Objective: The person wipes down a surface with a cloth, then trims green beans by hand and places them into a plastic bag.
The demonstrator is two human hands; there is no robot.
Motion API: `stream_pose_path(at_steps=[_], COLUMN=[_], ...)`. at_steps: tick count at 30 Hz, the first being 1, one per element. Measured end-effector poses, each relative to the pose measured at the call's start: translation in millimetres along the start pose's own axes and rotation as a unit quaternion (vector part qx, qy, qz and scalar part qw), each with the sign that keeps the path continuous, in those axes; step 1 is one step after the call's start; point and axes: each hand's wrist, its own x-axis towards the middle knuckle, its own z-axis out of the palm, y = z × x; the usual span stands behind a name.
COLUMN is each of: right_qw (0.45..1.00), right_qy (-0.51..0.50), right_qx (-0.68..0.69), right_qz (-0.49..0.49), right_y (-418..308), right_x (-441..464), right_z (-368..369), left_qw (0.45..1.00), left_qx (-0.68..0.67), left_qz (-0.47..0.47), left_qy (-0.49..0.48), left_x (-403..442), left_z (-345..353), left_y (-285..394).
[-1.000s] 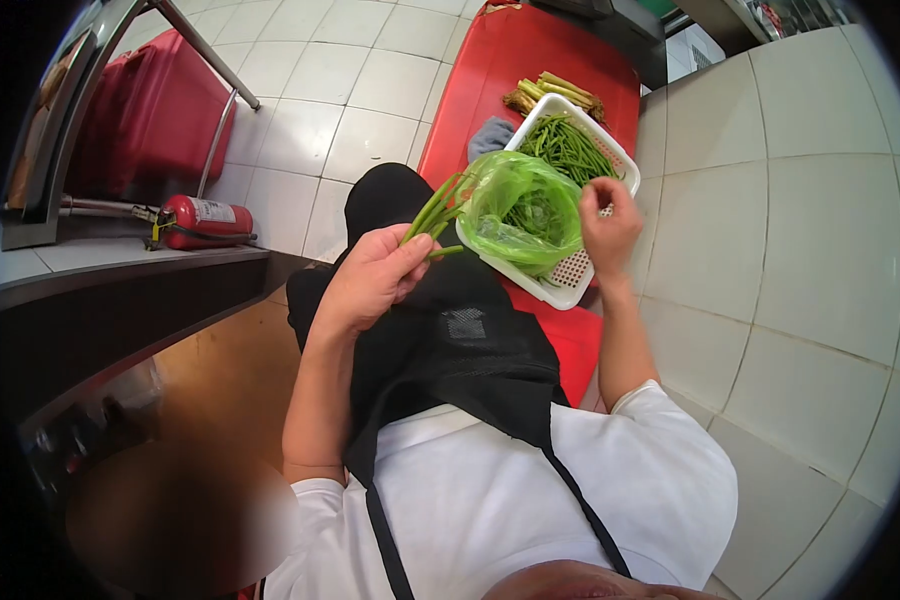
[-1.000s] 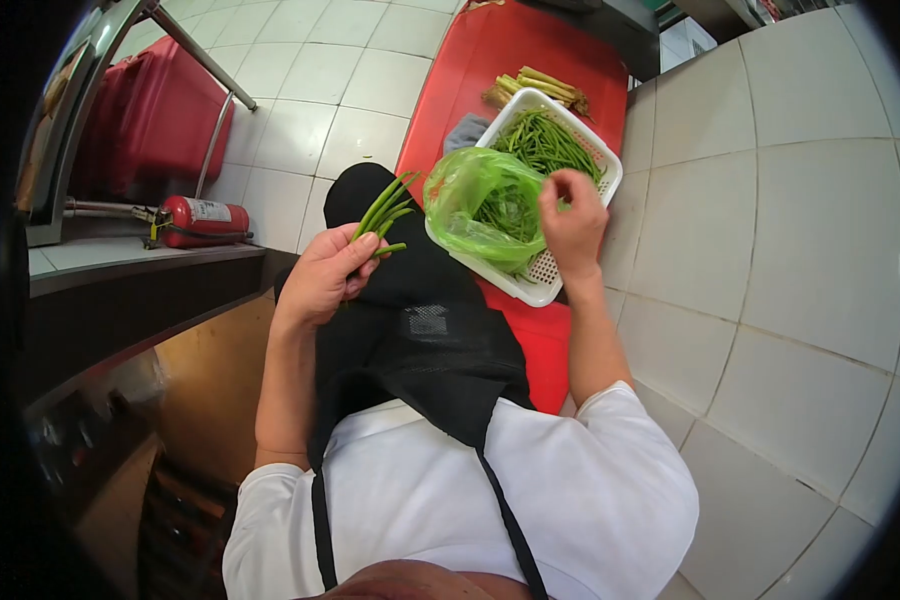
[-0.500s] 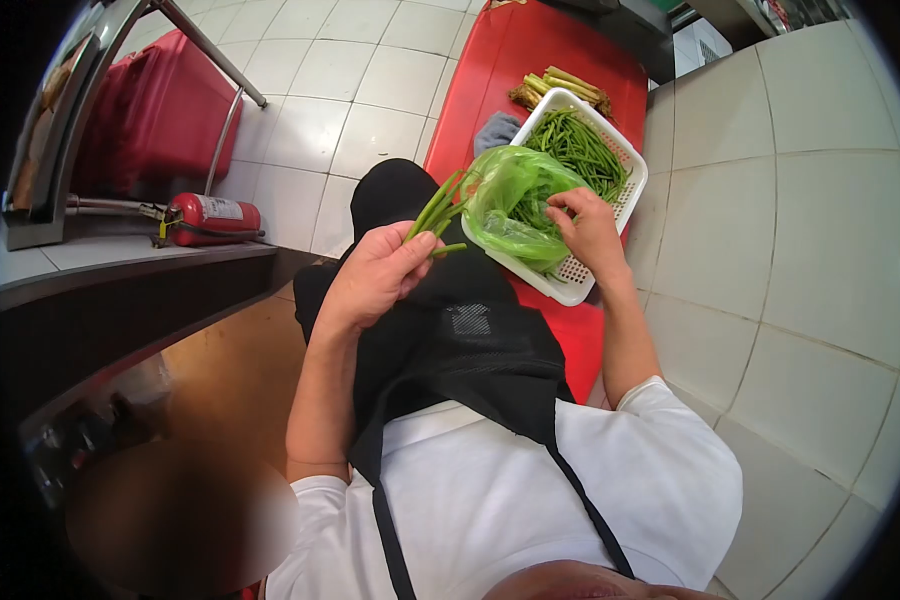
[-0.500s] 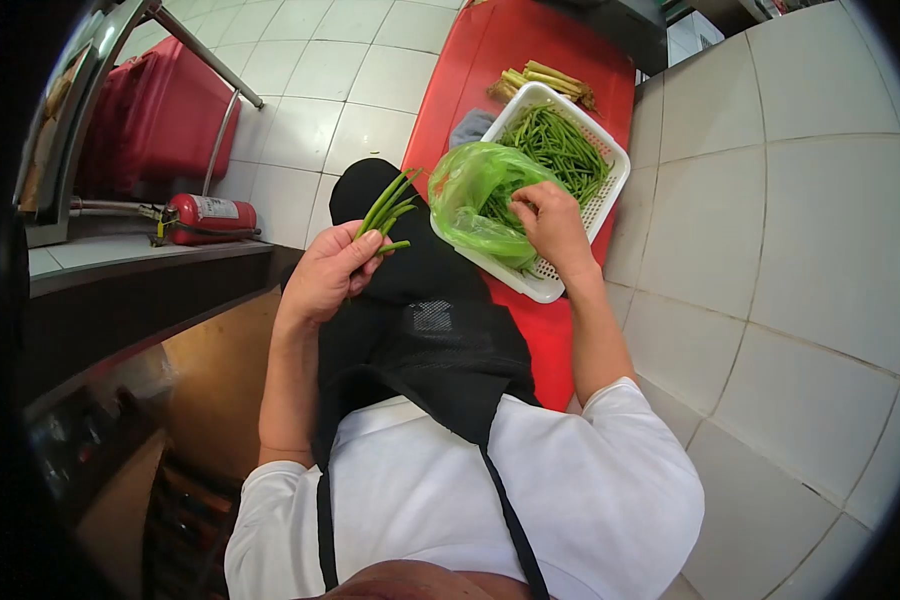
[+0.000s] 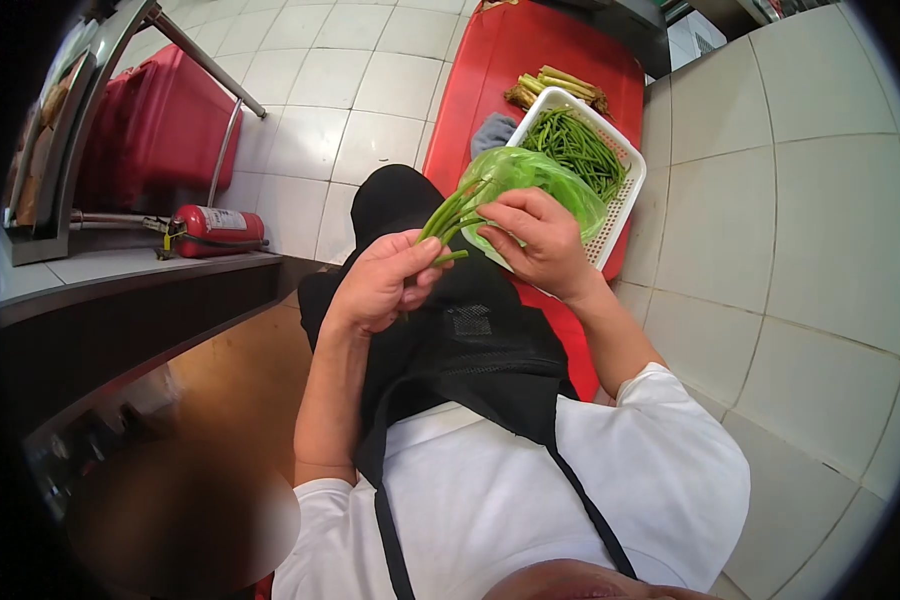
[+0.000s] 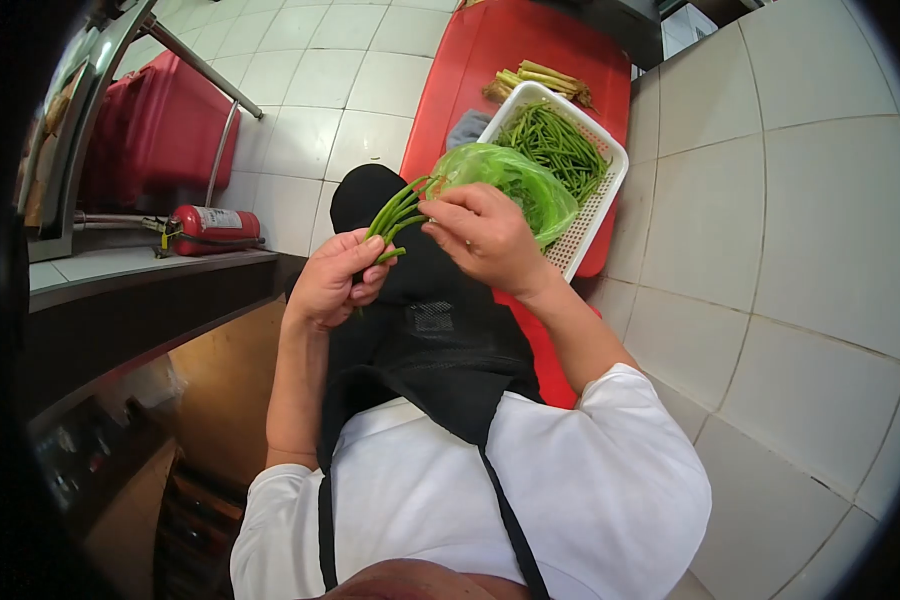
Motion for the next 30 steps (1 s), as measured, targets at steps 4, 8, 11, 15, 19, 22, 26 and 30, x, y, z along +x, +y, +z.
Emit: stream_pose_path(at_steps=[4,8,11,15,19,22,26,30], right_qw=[0.999,1.0,0.968,0.835,0.967,0.998,0.999,0.996], right_qy=[-0.003,0.002,0.048,0.146,0.122,0.038,-0.033,-0.037], right_qx=[-0.03,-0.004,0.163,0.398,0.164,0.037,-0.007,-0.037], right_qz=[-0.044,-0.007,0.187,0.351,0.151,0.026,-0.037,-0.077], right_y=[-0.3,0.6,-8.7,-4.3,-4.3,-8.0,1.1,0.8], right_x=[7.9,8.2,-1.5,-2.2,10.1,15.1,18.4,19.4], right_z=[11.0,21.1,31.0,32.0,6.8,-0.2,-2.6,-1.0], left_qw=[1.0,0.999,0.999,0.999,0.998,0.997,0.991,0.997], left_qx=[-0.007,-0.009,-0.002,0.003,0.036,0.055,0.119,0.071], left_qz=[0.007,0.022,0.027,0.033,0.032,0.016,0.028,-0.009], left_qy=[0.008,0.03,0.031,0.026,0.045,0.048,0.054,0.032], left_x=[-5.2,-5.1,-1.4,-0.7,-3.8,-1.3,-3.0,-3.1], left_z=[-0.8,-0.7,-0.5,1.3,0.2,0.7,4.5,-0.1], left_y=[1.7,1.0,-1.0,-2.6,1.5,1.3,3.3,1.4])
